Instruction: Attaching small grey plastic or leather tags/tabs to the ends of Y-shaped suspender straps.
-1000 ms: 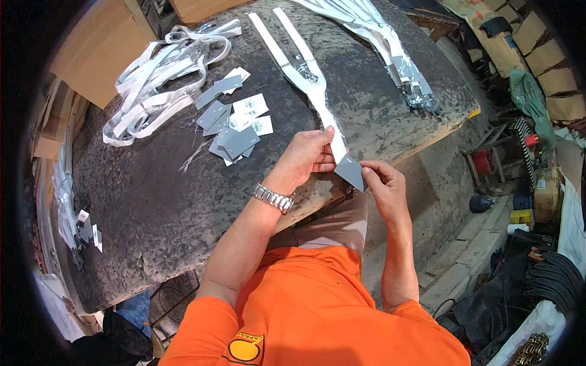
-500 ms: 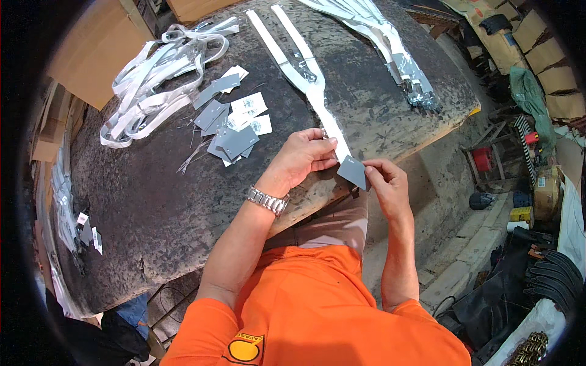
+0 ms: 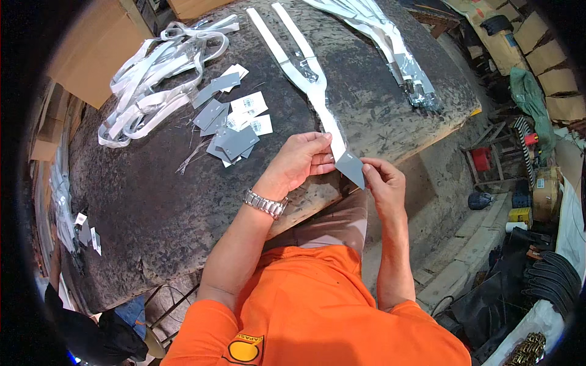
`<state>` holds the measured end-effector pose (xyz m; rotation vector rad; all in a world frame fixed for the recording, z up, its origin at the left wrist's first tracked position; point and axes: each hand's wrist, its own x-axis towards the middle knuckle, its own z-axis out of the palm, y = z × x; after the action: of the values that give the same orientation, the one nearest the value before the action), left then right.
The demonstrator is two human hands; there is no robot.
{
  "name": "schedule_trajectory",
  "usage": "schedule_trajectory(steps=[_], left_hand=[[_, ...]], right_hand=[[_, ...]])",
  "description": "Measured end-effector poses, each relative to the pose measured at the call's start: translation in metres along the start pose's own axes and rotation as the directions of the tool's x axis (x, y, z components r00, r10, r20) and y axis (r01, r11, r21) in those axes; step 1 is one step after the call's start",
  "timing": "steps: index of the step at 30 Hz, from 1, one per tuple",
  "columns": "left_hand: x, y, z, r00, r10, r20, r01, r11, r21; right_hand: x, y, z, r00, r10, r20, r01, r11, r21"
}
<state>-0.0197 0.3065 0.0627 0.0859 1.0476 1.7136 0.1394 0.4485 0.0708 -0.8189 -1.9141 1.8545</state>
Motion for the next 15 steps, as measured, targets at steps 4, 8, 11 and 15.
schedule_trajectory(steps=[4,8,11,15], left_hand=[[0.000,-0.011,0.005,1.000,0.011,0.020,-0.011,1.000,0.006],[-0.006,-0.023,0.018,0.998,0.051,-0.030,-0.052,0.998,-0.030],[-0.004,-0.030,0.012,0.994,0.080,-0.068,-0.083,0.995,-0.047],[-0.006,-0.022,0.020,0.986,0.075,-0.148,-0.087,0.993,-0.074]], right_hand=[[0.001,0.009,0.005,0.997,-0.047,-0.053,0.046,0.999,-0.012],[0.003,0.009,0.011,0.980,-0.121,-0.156,0.123,0.992,0.007],[0.001,0.007,0.012,0.977,-0.136,-0.161,0.130,0.990,-0.051],[-0.005,0.005,0.005,0.987,-0.120,-0.105,0.119,0.993,-0.013]])
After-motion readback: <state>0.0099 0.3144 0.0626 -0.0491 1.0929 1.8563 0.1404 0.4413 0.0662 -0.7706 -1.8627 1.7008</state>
